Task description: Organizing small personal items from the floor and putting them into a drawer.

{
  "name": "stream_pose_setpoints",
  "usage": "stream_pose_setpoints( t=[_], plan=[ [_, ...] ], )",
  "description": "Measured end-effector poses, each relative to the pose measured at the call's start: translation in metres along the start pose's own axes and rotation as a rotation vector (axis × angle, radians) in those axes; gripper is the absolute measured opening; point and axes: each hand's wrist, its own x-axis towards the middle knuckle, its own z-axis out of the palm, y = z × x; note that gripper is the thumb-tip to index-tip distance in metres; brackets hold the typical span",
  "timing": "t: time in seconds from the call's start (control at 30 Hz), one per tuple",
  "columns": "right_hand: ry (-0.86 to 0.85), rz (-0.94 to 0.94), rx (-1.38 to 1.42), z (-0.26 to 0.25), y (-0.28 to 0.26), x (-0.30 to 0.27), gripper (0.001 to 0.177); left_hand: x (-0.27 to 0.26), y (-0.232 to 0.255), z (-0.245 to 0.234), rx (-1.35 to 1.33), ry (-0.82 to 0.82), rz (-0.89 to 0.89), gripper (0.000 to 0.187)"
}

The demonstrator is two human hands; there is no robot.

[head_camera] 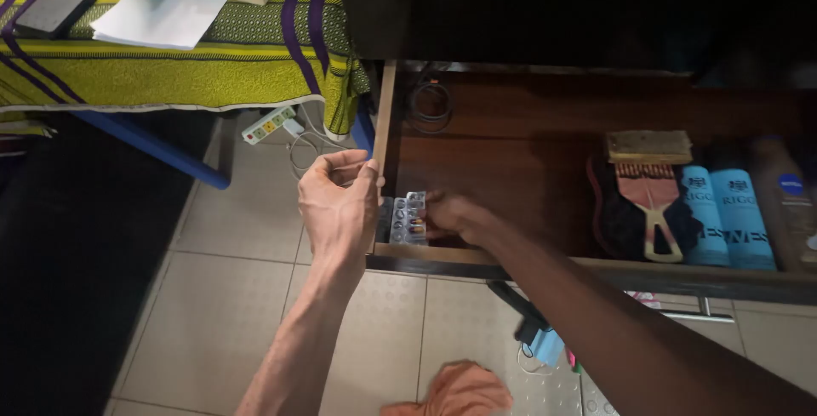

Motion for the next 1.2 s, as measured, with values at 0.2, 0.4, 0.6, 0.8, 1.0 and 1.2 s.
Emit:
stream_pose_setpoints(
  t=[0.2, 0.4, 0.6, 0.8, 1.0, 1.2],
  plan=[
    [0.024, 0.007, 0.071, 0.007, -0.018, -0.021, 0.021, 0.003, 0.005, -0.002, 0.094, 0.012, -0.026, 0.019],
    [0.063, 0.056, 0.050, -0.001, -0.012, -0.014, 0.023, 0.000, 0.010, 0.003, 0.078, -0.005, -0.082, 0.018],
    [0.141, 0.149, 0.000, -0.047, 0.024, 0.021, 0.022, 0.001, 0.006, 0.008, 0.095, 0.007, -0.028, 0.016],
    [0.149, 0.019, -0.313, -0.041, 0.039, 0.014, 0.020, -0.002, 0.007, 0.017, 0.082, -0.013, -0.051, 0.014],
    [0.229, 0.154, -0.288, -0.033, 0.024, 0.005, 0.043, -0.004, 0.011, 0.023, 0.067, -0.029, -0.061, 0.015],
    [0.231, 0.146, -0.210, -0.045, 0.026, 0.001, 0.040, -0.001, 0.009, 0.024, 0.093, -0.032, -0.031, 0.016]
  ],
)
